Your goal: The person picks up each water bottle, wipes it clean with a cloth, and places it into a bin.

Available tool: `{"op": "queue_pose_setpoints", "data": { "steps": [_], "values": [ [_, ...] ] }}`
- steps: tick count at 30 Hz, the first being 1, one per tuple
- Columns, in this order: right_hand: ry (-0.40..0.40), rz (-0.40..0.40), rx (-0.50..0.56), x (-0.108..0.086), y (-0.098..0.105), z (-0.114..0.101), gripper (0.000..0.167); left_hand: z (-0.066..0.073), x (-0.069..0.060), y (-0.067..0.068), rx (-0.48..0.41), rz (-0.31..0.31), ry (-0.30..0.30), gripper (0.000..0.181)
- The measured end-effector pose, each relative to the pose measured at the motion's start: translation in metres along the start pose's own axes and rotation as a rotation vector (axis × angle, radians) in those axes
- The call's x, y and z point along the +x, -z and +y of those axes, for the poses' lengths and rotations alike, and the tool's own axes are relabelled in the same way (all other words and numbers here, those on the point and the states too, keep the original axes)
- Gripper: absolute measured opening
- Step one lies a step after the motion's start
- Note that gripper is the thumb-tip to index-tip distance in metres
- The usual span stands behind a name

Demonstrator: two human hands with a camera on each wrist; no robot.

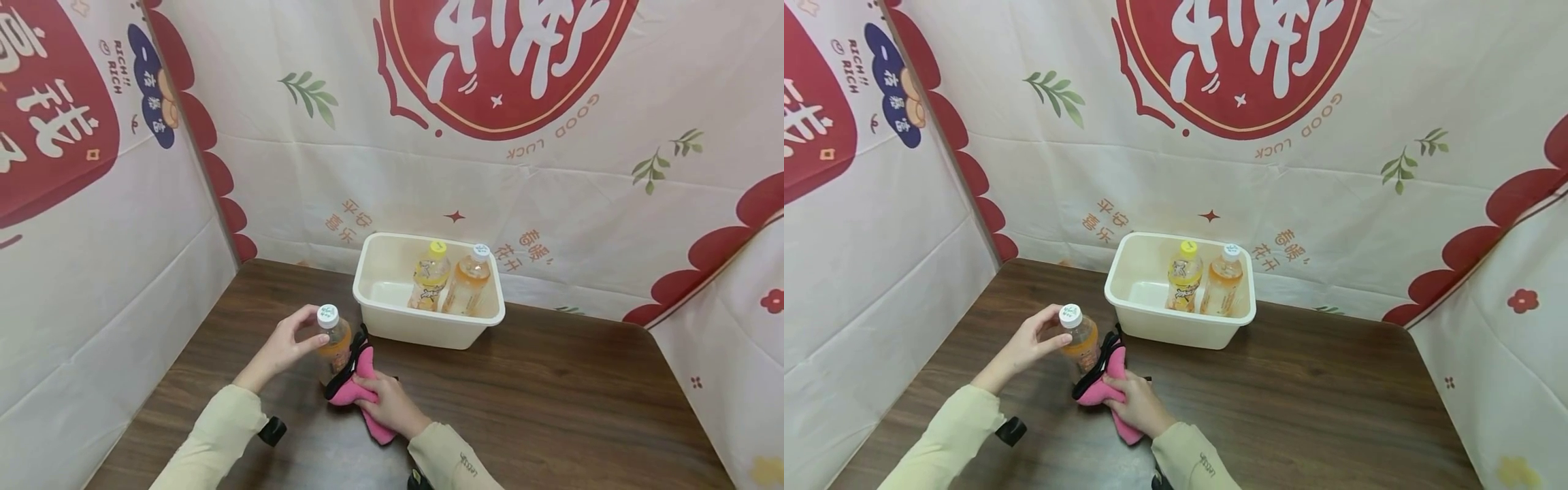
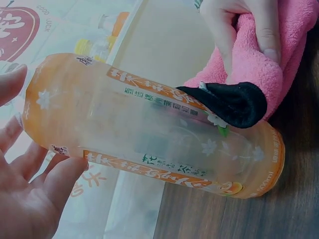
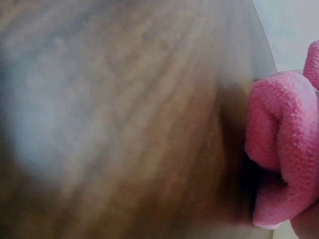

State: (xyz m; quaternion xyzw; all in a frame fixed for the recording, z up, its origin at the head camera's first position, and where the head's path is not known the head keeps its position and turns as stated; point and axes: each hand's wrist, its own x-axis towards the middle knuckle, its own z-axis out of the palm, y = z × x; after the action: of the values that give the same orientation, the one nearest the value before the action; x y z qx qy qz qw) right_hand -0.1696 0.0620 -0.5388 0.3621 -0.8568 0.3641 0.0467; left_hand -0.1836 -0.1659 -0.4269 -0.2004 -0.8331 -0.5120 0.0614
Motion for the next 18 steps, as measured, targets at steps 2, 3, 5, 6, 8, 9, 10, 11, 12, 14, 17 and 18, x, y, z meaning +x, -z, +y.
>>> {"op": "queue_pose_setpoints", "data": {
  "steps": [2, 3, 5, 6, 8, 9, 10, 11, 12, 14, 17, 18],
  "values": [
    [0.027, 0.034, 0.010, -0.002, 0.000, 0.000, 0.041, 0.000, 0.000, 0.000, 0.005, -0.003, 0.000, 0.033],
    [0.050, 0.061, 0.010, -0.003, -0.001, 0.000, 0.043, 0.000, 0.000, 0.000, 0.007, -0.002, -0.002, 0.033],
    [0.104, 0.118, 0.030, -0.004, 0.000, -0.001, 0.046, 0.000, 0.001, 0.000, 0.010, 0.002, -0.007, 0.033],
    [0.131, 0.149, 0.040, -0.003, 0.000, -0.002, 0.047, 0.000, 0.001, 0.000, 0.009, 0.004, -0.010, 0.033],
    [0.173, 0.213, 0.067, 0.001, 0.004, -0.008, 0.048, 0.000, 0.001, 0.000, 0.010, 0.008, -0.017, 0.033],
    [0.199, 0.247, 0.073, 0.004, 0.007, -0.011, 0.048, 0.001, 0.001, 0.000, 0.007, 0.010, -0.019, 0.033],
    [0.223, 0.275, 0.084, 0.008, 0.010, -0.014, 0.045, 0.002, 0.001, 0.000, 0.004, 0.010, -0.019, 0.034],
    [0.243, 0.300, 0.087, 0.011, 0.016, -0.022, 0.045, 0.002, 0.001, 0.000, 0.002, 0.011, -0.025, 0.033],
    [0.263, 0.320, 0.089, 0.015, 0.020, -0.026, 0.045, 0.002, 0.001, 0.000, -0.001, 0.007, -0.023, 0.033],
    [0.296, 0.348, 0.080, 0.020, 0.028, -0.034, 0.046, 0.006, 0.000, 0.001, -0.003, 0.009, -0.029, 0.033],
    [0.269, 0.315, 0.093, 0.030, 0.044, -0.048, 0.051, 0.006, 0.001, 0.000, -0.004, 0.009, -0.064, 0.031],
    [0.256, 0.303, 0.090, 0.033, 0.047, -0.048, 0.051, 0.006, 0.002, 0.000, -0.008, 0.006, -0.071, 0.030]
  ]
}}
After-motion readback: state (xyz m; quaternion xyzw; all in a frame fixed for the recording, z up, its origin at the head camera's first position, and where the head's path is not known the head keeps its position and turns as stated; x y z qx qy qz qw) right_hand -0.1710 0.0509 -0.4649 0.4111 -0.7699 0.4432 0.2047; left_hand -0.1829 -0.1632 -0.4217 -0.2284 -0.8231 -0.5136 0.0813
